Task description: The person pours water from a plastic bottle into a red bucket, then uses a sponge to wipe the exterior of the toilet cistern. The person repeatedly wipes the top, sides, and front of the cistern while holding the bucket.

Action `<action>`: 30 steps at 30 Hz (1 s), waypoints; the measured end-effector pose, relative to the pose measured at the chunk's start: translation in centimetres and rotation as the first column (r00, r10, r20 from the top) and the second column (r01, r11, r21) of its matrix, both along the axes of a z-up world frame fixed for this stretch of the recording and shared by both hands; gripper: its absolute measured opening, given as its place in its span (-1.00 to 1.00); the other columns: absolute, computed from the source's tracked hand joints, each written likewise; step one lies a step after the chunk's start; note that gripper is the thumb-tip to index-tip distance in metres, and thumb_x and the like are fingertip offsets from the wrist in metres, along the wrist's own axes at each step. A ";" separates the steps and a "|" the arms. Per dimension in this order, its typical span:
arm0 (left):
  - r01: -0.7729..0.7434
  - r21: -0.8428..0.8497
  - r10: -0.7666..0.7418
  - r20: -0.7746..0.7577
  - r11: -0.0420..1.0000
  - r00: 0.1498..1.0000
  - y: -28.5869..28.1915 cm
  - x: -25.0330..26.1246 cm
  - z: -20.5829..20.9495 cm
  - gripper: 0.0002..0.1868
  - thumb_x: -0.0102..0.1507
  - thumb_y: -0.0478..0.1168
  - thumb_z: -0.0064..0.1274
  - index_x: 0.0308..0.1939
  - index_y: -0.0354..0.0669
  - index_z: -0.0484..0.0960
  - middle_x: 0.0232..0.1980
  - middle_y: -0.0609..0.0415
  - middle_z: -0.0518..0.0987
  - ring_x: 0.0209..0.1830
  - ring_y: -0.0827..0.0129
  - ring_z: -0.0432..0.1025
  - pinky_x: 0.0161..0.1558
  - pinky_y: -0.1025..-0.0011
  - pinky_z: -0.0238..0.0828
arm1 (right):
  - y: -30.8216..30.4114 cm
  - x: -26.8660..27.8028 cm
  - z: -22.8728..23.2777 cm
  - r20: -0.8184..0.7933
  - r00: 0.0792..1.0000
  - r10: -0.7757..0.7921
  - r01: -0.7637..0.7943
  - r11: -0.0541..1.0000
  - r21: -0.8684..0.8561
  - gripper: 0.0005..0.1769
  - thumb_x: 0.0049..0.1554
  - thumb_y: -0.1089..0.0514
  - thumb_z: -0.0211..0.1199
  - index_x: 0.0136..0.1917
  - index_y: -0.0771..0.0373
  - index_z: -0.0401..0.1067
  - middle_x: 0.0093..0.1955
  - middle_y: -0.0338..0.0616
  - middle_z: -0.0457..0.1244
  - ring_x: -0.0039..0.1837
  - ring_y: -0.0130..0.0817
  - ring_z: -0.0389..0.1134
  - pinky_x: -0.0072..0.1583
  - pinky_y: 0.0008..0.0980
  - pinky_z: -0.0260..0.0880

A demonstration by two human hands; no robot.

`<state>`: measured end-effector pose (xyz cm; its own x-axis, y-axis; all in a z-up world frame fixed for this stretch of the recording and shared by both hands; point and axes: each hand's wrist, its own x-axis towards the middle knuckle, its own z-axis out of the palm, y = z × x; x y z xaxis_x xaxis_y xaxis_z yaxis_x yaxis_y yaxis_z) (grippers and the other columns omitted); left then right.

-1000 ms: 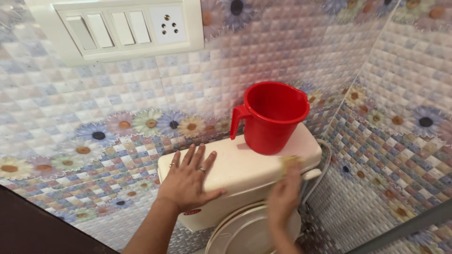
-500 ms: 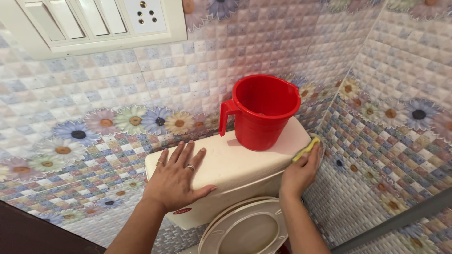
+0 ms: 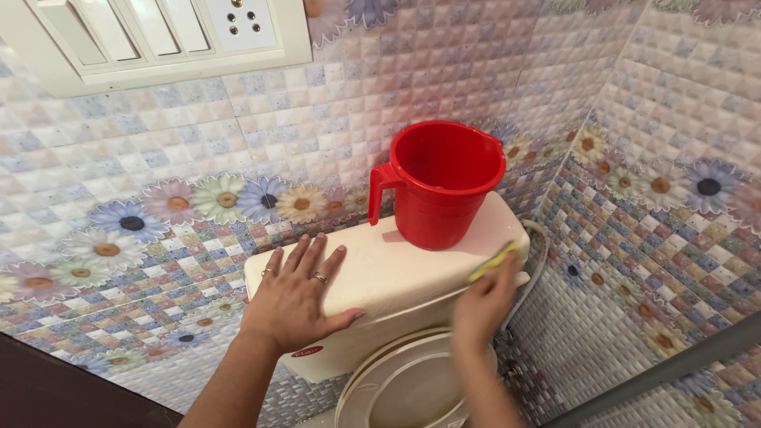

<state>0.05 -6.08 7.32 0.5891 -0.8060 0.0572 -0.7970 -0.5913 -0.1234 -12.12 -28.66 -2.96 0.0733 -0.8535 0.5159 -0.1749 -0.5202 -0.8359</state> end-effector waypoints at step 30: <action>-0.001 0.013 0.001 0.000 1.000 1.000 0.0 0.0 0.1 0.13 0.14 0.61 -0.24 0.61 0.09 -0.01 0.67 -0.12 -0.12 0.66 0.01 -0.24 0.47 -0.07 -0.34 | 9.3 1.7 -1.6 0.116 0.973 0.197 -0.189 0.979 -0.078 -0.36 0.31 0.21 0.00 0.62 0.26 0.02 0.68 0.22 -0.17 0.68 0.17 -0.12 0.53 -0.07 0.09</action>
